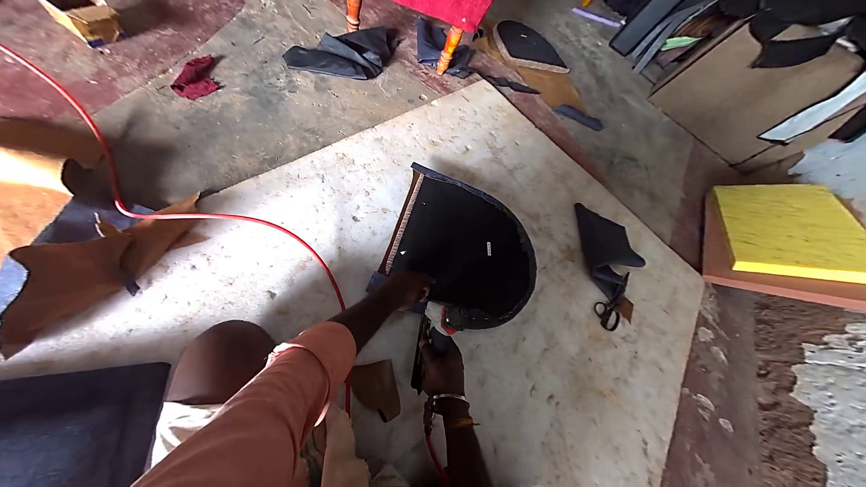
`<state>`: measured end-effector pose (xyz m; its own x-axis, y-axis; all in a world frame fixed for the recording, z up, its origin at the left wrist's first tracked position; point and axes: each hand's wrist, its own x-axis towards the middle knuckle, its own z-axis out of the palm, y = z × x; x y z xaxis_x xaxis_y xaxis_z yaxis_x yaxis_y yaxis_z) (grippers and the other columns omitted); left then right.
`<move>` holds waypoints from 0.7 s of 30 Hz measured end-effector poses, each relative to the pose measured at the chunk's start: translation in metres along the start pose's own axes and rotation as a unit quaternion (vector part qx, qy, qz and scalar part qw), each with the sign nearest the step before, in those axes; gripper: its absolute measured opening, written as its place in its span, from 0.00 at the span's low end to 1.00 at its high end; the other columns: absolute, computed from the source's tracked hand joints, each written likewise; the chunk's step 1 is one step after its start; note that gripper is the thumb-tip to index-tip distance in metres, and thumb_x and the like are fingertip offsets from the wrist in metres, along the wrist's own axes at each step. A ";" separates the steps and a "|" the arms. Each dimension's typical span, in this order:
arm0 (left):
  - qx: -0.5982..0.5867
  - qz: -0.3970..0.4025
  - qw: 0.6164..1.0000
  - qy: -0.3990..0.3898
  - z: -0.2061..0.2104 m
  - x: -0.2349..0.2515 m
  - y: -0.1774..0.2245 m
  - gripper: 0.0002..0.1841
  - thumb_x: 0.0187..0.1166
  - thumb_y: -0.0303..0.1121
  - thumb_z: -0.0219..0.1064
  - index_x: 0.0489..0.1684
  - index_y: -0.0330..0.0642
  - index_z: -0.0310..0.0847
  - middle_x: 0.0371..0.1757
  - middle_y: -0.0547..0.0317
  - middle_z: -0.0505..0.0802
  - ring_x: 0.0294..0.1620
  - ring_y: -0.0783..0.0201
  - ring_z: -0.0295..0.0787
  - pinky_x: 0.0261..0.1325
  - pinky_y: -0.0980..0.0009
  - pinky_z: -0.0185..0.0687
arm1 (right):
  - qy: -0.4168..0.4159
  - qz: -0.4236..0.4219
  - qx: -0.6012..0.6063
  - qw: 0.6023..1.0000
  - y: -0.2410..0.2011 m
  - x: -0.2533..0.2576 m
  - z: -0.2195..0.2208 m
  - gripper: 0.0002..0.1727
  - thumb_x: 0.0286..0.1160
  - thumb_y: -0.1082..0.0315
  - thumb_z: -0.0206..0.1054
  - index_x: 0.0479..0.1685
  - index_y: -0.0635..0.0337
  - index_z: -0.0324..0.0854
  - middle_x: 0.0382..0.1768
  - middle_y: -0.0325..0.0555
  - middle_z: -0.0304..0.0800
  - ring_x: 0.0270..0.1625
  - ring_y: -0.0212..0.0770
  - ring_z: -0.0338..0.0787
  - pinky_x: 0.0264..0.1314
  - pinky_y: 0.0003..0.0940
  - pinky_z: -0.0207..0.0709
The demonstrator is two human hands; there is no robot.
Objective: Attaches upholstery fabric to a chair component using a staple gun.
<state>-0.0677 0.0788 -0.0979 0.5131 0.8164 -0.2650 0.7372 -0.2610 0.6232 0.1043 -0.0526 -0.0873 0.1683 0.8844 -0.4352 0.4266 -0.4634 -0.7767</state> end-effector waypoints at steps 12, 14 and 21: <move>-0.048 0.047 0.998 0.021 -0.004 -0.003 -0.023 0.20 0.92 0.35 0.56 0.79 0.56 0.80 0.89 0.68 0.73 0.83 0.59 0.76 0.84 0.51 0.70 | 0.000 -0.011 0.016 1.000 -0.002 -0.004 0.015 0.21 0.70 0.62 0.76 0.59 0.64 0.82 0.31 0.51 0.88 0.24 0.43 0.85 0.31 0.46 0.84; -0.057 0.044 0.997 0.027 -0.004 -0.005 -0.023 0.19 0.92 0.34 0.55 0.76 0.54 0.81 0.89 0.67 0.73 0.82 0.59 0.77 0.83 0.51 0.71 | 0.004 -0.010 0.001 1.000 -0.003 0.002 0.023 0.21 0.71 0.62 0.76 0.59 0.63 0.82 0.32 0.50 0.89 0.25 0.43 0.86 0.32 0.46 0.84; -0.136 0.033 0.988 0.059 0.003 0.001 -0.031 0.19 0.91 0.30 0.54 0.73 0.53 0.84 0.84 0.65 0.80 0.79 0.59 0.81 0.82 0.49 0.72 | -0.018 -0.028 -0.018 0.999 -0.009 0.006 0.031 0.22 0.71 0.62 0.76 0.60 0.65 0.82 0.34 0.52 0.90 0.28 0.45 0.87 0.36 0.48 0.85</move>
<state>-0.0886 0.0866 -0.1197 0.4889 0.8611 -0.1393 0.5507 -0.1808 0.8149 0.0735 -0.0446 -0.0968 0.1106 0.9062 -0.4081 0.4666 -0.4099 -0.7838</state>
